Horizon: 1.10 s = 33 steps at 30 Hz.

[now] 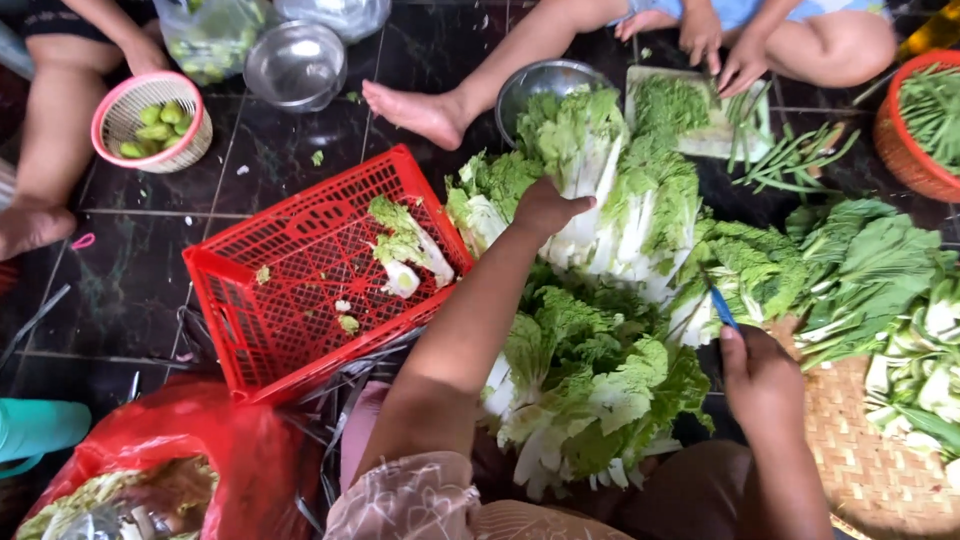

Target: The person cuts the base of napa cabbage heads using a knife and places them in a red crate. They then pick up a cabbage head, remove outer leaves, and tie the bundle with a plastic strip.

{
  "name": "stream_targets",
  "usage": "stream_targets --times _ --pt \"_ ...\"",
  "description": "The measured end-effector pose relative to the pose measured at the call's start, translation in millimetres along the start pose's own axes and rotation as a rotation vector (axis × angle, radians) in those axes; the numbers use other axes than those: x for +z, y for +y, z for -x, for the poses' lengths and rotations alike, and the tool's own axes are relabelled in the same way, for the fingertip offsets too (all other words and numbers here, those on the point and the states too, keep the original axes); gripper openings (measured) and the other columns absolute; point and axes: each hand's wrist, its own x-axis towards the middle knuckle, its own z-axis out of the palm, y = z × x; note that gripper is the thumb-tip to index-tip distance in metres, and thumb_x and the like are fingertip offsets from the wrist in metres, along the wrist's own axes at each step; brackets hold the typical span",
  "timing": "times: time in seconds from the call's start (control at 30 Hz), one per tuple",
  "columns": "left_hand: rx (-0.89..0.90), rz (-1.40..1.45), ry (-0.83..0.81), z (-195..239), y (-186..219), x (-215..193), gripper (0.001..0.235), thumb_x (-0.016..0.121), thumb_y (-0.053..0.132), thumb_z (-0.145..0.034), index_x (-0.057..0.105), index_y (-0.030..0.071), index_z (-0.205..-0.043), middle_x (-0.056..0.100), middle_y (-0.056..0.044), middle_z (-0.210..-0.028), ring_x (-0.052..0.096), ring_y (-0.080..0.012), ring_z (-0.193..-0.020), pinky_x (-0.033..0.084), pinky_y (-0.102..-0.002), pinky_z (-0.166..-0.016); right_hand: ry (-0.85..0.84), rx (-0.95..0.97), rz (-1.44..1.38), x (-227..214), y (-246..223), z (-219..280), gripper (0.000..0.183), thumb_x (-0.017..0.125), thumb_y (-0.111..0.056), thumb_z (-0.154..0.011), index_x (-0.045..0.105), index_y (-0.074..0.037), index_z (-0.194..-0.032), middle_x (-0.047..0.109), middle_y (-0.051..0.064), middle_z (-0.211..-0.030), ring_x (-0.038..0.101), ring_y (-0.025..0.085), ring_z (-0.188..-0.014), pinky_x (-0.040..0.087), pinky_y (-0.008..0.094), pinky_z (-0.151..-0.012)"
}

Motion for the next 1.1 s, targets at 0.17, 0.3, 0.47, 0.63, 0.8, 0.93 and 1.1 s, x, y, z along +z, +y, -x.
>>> stream_targets --times 0.17,0.3,0.47,0.63,0.8,0.93,1.1 --pt "0.378 0.044 0.517 -45.7 -104.9 -45.2 0.014 0.064 0.032 -0.079 0.068 0.021 -0.071 0.074 -0.001 -0.080 0.069 -0.0200 -0.078 0.049 -0.037 -0.069 0.068 -0.048 -0.008 21.3 35.6 7.1 0.042 0.047 -0.039 -0.120 0.073 -0.006 -0.123 0.072 0.022 -0.098 0.068 0.042 -0.093 0.048 0.051 -0.076" --pt "-0.078 -0.059 0.640 -55.0 -201.3 -125.9 0.028 0.061 0.039 -0.080 0.077 0.021 -0.091 0.077 -0.013 -0.093 0.074 -0.0348 -0.093 0.054 -0.045 -0.074 0.100 -0.126 -0.215 18.2 19.8 14.2 0.031 0.051 -0.021 -0.129 0.071 0.001 -0.119 0.056 0.013 -0.080 0.053 0.026 -0.078 0.039 0.042 -0.071" --pt "-0.388 -0.264 0.218 -37.8 -251.1 -129.8 0.030 0.067 0.024 -0.096 0.060 0.008 -0.121 0.066 -0.010 -0.116 0.071 -0.0242 -0.101 0.060 -0.036 -0.074 0.097 -0.189 -0.256 23.7 2.1 17.3 0.037 0.050 -0.024 -0.130 0.073 0.004 -0.121 0.065 0.013 -0.088 0.062 0.026 -0.086 0.044 0.039 -0.077" --pt "-0.518 -0.133 0.119 -32.8 -223.3 -81.6 0.057 0.075 0.043 -0.092 0.060 0.007 -0.133 0.070 -0.012 -0.123 0.067 -0.0282 -0.114 0.060 -0.040 -0.092 0.077 -0.196 -0.265 18.8 -19.1 20.2 0.036 0.051 -0.022 -0.127 0.071 0.006 -0.118 0.063 0.015 -0.086 0.059 0.026 -0.080 0.042 0.039 -0.071" --pt "-0.490 -0.385 0.089 -78.1 -241.9 -57.2 0.021 0.051 0.015 -0.107 0.068 0.009 -0.118 0.073 -0.008 -0.111 0.072 -0.0200 -0.101 0.061 -0.030 -0.085 0.112 -0.117 -0.259 33.2 1.7 27.1 0.030 0.056 -0.024 -0.125 0.074 0.000 -0.127 0.068 0.014 -0.092 0.061 0.023 -0.085 0.046 0.037 -0.077" --pt "-0.622 0.110 0.238 -44.4 -224.7 -69.1 0.053 0.033 0.016 -0.108 0.026 0.013 -0.161 0.064 -0.018 -0.130 0.067 -0.0345 -0.113 0.062 -0.041 -0.083 0.092 -0.029 -0.365 24.8 -24.8 31.2 0.032 0.056 -0.025 -0.121 0.074 0.000 -0.129 0.066 0.014 -0.087 0.059 0.022 -0.077 0.043 0.033 -0.069" --pt "-0.507 -0.256 0.100 -33.8 -233.0 -109.6 0.080 0.047 0.037 -0.103 0.001 0.024 -0.166 0.002 -0.012 -0.173 0.058 -0.0229 -0.132 0.057 -0.044 -0.092 0.120 -0.103 -0.364 29.4 1.1 30.9 0.028 0.057 -0.014 -0.129 0.071 0.009 -0.139 0.068 0.019 -0.101 0.064 0.027 -0.083 0.051 0.037 -0.076"
